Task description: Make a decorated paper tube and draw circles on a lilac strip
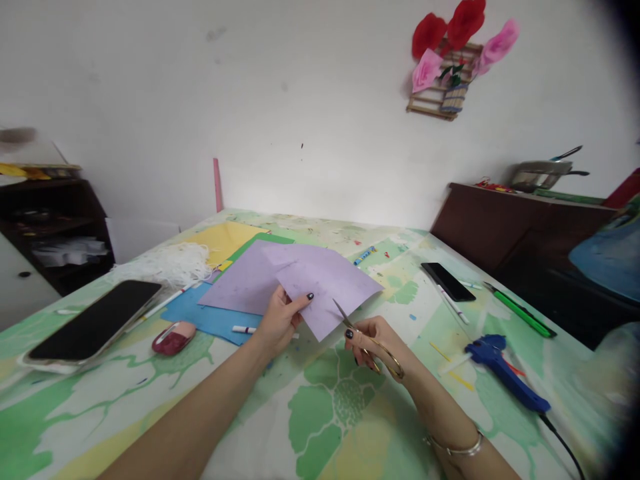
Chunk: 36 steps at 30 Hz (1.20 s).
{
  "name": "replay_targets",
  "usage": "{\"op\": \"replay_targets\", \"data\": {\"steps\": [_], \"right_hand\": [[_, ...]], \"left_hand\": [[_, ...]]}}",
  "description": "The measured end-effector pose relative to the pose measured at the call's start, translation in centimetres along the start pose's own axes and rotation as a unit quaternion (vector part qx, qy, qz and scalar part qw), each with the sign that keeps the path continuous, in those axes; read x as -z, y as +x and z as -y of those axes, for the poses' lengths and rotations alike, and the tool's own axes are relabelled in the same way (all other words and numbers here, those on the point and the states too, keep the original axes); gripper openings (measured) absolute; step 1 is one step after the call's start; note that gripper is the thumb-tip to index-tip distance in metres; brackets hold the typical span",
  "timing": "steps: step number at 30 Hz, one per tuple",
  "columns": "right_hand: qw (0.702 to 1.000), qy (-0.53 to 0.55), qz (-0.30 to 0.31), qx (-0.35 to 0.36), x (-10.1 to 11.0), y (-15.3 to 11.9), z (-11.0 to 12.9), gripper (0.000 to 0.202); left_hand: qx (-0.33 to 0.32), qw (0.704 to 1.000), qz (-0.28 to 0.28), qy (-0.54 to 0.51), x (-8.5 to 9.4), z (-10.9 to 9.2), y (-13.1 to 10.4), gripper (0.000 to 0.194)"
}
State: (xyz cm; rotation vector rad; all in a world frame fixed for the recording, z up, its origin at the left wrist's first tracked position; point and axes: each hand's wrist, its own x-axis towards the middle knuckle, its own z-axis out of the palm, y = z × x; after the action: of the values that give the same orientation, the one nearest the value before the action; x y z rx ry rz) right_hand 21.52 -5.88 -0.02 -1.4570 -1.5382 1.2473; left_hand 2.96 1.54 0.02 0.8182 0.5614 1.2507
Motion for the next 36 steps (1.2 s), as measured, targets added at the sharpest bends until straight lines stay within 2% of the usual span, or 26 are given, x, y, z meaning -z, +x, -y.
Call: {"op": "replay_targets", "data": {"steps": [4,8,10,13,16,19,22,24,26,27,29,30,32,34,36], "right_hand": [[0.998,-0.056,0.003,-0.010,0.7,-0.3,0.3,0.051],[0.985,-0.165,-0.041,-0.041,3.6,-1.4,0.3,0.027],[0.962,-0.239,-0.107,-0.077,5.6,-2.0,-0.2,0.019],[0.903,-0.338,-0.224,-0.139,8.0,-2.5,-1.6,0.017],[0.857,-0.391,-0.293,-0.165,8.9,-2.3,-2.7,0.021],[0.831,-0.414,-0.344,-0.137,8.0,-2.1,-2.6,0.027],[0.828,-0.424,-0.364,-0.041,5.5,-2.4,-1.4,0.033],[0.843,-0.426,-0.325,0.054,3.1,-3.3,-0.5,0.034],[0.860,-0.419,-0.246,0.156,0.7,-4.6,-0.2,0.038],[0.862,-0.399,-0.204,0.235,-0.4,-5.3,-0.3,0.041],[0.857,-0.363,-0.172,0.321,-1.9,-6.7,-1.0,0.035],[0.857,-0.345,-0.173,0.343,-2.4,-7.4,-1.5,0.030],[0.865,-0.314,-0.191,0.341,-2.6,-8.6,-2.8,0.025],[0.884,-0.289,-0.197,0.311,-2.4,-9.7,-4.0,0.023],[0.901,-0.272,-0.195,0.276,-2.0,-10.7,-4.9,0.019]], "left_hand": [[0.005,1.000,-0.006,0.000,-0.1,0.0,0.0,0.044],[0.006,1.000,-0.016,0.003,-0.1,0.2,0.1,0.044],[0.011,1.000,-0.019,0.007,0.0,0.4,0.1,0.045],[0.020,0.999,-0.020,0.019,0.1,0.7,0.0,0.047],[0.040,0.998,-0.020,0.037,0.1,1.1,-0.3,0.046],[0.069,0.996,-0.015,0.059,-0.3,1.2,-0.9,0.040],[0.082,0.994,-0.010,0.070,-1.2,1.3,-2.3,0.039],[0.081,0.994,-0.013,0.070,-2.0,1.5,-3.6,0.039],[0.078,0.994,-0.021,0.067,-2.9,1.8,-5.3,0.038],[0.079,0.994,-0.024,0.066,-3.3,1.9,-6.3,0.038],[0.088,0.994,-0.024,0.062,-3.8,2.3,-8.4,0.039],[0.100,0.993,-0.017,0.060,-3.9,2.4,-9.5,0.041],[0.133,0.987,0.017,0.087,-3.6,2.5,-11.6,0.042],[0.164,0.968,0.061,0.182,-2.7,2.4,-13.7,0.039],[0.144,0.933,0.084,0.319,-1.4,2.0,-15.4,0.024]]}}
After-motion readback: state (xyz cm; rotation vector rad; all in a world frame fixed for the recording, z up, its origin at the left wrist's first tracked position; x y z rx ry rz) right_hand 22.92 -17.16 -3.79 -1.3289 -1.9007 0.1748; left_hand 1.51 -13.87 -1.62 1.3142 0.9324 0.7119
